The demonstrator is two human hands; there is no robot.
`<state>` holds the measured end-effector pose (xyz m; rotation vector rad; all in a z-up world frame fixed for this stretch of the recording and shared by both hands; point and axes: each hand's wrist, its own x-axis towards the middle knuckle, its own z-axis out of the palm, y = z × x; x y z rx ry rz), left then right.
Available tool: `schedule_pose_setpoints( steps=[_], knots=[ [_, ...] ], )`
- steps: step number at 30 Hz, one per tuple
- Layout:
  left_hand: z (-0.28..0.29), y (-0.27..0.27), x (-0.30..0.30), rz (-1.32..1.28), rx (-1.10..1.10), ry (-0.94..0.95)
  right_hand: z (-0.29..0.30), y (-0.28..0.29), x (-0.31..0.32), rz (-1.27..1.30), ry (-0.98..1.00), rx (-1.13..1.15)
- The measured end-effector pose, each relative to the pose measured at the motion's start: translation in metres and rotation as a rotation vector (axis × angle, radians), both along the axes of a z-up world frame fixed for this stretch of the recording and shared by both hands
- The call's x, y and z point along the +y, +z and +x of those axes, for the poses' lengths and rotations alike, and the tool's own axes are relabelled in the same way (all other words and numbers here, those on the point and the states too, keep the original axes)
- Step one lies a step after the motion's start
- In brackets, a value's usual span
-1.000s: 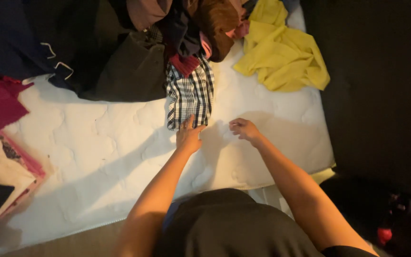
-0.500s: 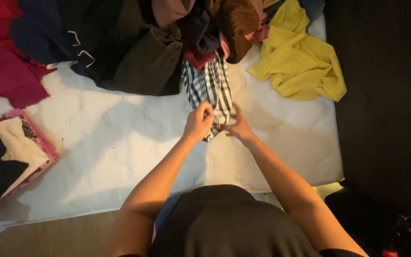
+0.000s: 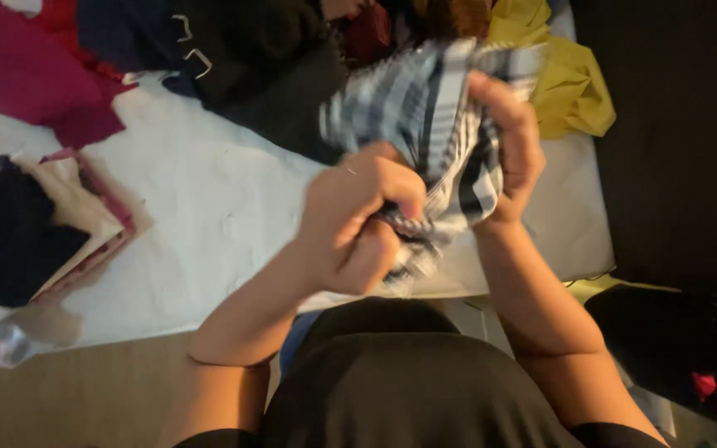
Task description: The person folds several garments on a bed, including a brown top, a black polka-dot top, a checkered shirt, and a yellow top. Each item is smoothed, folded into a compact rectangle, and placed in a growing stack on the left side of the bed.
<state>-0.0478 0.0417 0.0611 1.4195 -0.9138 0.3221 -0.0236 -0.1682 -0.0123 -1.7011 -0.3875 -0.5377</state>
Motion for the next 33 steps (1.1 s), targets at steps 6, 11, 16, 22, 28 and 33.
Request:
schedule_pose_setpoints(
  steps=[6, 11, 16, 22, 28, 33],
  knots=[
    [-0.030, -0.001, 0.078, 0.423, -0.044, 0.375, -0.030, 0.026, 0.040, -0.379, -0.310, -0.387],
    [-0.042, -0.040, 0.143, 0.804, 0.273, 0.539, -0.036, 0.019, 0.079, 0.091, -0.493, -0.376],
    [-0.047, -0.107, 0.158, 0.619, 0.464, 0.400, -0.065, 0.007, 0.157, -0.563, -0.266, -0.210],
    [-0.025, -0.170, 0.234, 0.510, 0.366, 0.672, -0.103, 0.004, 0.226, -0.507, -0.079, -0.021],
    [0.010, -0.112, 0.262, 0.296, -0.072, 0.892, -0.072, -0.012, 0.221, -0.579, -0.222, -0.191],
    [0.076, -0.232, 0.245, 0.470, 0.212, 0.679, 0.014, -0.108, 0.173, -0.757, 0.056, 0.465]
  ],
)
